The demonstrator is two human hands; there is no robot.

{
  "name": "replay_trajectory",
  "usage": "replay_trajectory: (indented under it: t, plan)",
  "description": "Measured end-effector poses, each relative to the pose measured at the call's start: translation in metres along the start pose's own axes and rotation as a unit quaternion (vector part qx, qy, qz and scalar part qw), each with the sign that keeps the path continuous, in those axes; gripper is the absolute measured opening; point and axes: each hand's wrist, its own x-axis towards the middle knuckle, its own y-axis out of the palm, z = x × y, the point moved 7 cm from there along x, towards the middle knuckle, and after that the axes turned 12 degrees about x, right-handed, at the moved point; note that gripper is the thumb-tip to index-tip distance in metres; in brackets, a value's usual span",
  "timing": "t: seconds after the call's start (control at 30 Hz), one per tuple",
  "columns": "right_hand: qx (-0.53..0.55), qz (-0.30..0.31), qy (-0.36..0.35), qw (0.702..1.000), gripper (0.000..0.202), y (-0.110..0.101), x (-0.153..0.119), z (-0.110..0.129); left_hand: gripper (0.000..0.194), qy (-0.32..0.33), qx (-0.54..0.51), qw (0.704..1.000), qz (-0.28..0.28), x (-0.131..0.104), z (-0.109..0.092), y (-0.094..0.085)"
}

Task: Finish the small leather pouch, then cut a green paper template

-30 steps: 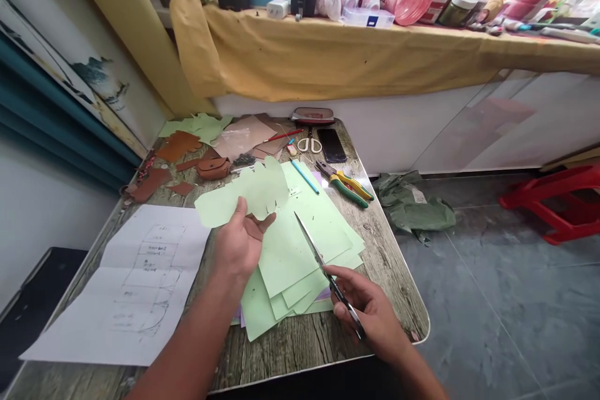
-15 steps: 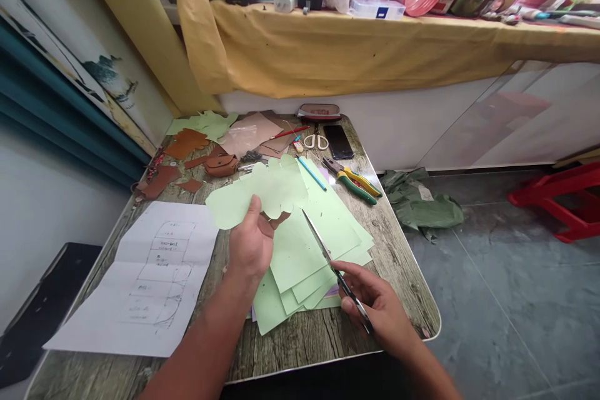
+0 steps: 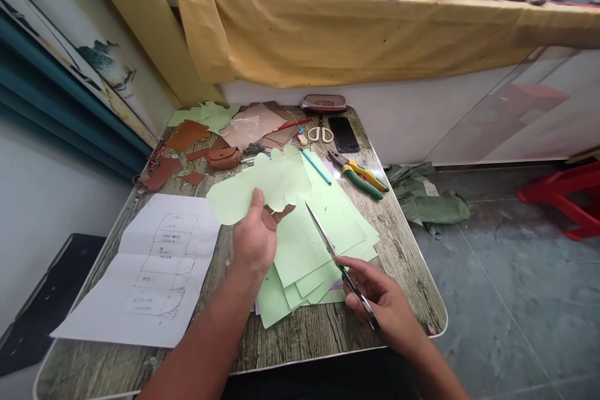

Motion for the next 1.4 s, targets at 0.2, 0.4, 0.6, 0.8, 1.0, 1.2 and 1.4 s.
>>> replay_trajectory:
  t: [0.2,0.4,0.6,0.8,1.0,1.2,1.4]
  plan:
    - [0.013,0.014,0.008,1.0,0.06,0.0,-0.003,-0.004,0.029,0.007,0.004,1.0,0.002,0.001,0.001,-0.001]
    - [0.011,0.011,0.021,1.0,0.06,0.0,-0.002,-0.002,0.028,0.013,0.005,1.0,0.012,0.001,0.001,0.001]
    - [0.015,0.011,0.024,1.0,0.061,0.0,-0.002,-0.002,0.028,0.007,0.013,1.0,-0.001,0.0,0.001,0.0]
    - [0.023,0.02,0.016,0.999,0.062,0.002,-0.002,-0.002,0.024,0.012,0.007,1.0,-0.003,0.002,0.002,-0.001]
    - [0.026,0.007,-0.003,1.0,0.064,-0.001,-0.002,-0.003,0.02,-0.012,0.017,0.998,-0.052,0.004,0.006,-0.004]
    - [0.03,-0.045,-0.048,0.997,0.057,-0.005,0.002,0.009,0.026,-0.007,0.016,0.998,-0.054,0.002,0.006,-0.003]
    - [0.022,-0.125,-0.088,0.988,0.047,0.0,0.017,0.025,0.027,-0.009,0.043,0.999,0.016,-0.004,0.014,0.005]
